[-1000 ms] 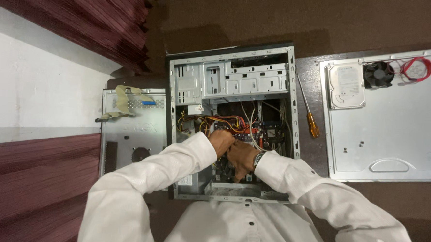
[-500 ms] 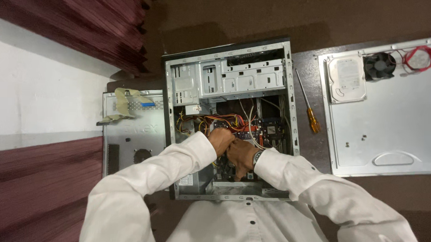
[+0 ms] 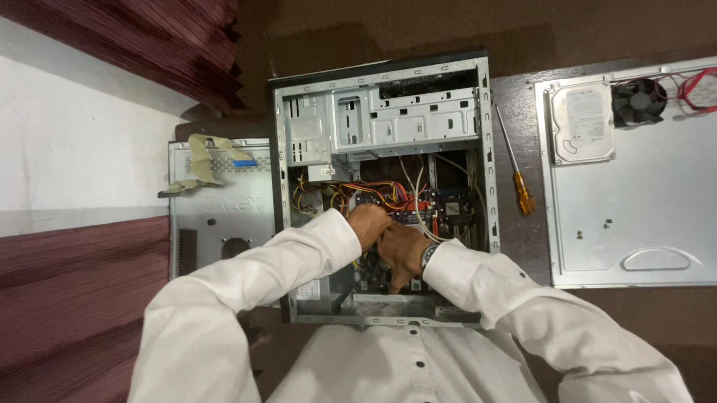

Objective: The person removes a cooling fan, a hard drive, and various cables from a computer case by hand and using a screwdriver, then handles another cooling fan with a heatsink.

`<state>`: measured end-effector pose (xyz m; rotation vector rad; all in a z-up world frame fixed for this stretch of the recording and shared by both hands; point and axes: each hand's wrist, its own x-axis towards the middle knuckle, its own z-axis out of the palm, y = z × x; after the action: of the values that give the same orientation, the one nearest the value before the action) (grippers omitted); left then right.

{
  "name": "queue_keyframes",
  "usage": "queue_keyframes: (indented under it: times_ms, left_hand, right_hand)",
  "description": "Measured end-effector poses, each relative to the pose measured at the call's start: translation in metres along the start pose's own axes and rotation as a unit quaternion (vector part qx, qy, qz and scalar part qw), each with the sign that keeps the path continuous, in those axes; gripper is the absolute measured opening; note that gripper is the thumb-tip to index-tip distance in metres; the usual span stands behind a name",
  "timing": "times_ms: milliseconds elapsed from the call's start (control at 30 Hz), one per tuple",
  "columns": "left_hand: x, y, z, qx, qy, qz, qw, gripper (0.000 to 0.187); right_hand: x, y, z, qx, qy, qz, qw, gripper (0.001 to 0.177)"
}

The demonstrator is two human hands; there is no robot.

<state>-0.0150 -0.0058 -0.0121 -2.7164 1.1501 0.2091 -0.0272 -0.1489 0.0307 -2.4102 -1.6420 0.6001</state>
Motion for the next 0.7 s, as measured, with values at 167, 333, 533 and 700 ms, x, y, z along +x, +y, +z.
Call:
queue_keyframes:
  times_ms: [167,333,533,700]
  left_hand:
    - [0.004,0.002,0.012,-0.031,-0.011,-0.013,0.999,0.013]
    - [0.004,-0.006,0.004,-0.051,-0.038,-0.004,0.998,0.005]
    - [0.003,-0.016,0.023,-0.11,-0.078,0.013,0.991,0.023]
    - [0.011,-0.005,0.009,-0.073,-0.027,-0.004,0.997,0.007]
  right_hand:
    - [0.0,0.005,-0.006,0.012,0.023,-0.014,1.0,0.073]
    - [-0.009,0.0,0.004,0.036,0.052,-0.027,0.998,0.072]
    - [0.003,0.006,0.011,-0.012,0.05,0.002,0.999,0.071]
    - [-0.027,-0.034,-0.051,0.0,0.006,0.138,0.99,0.053]
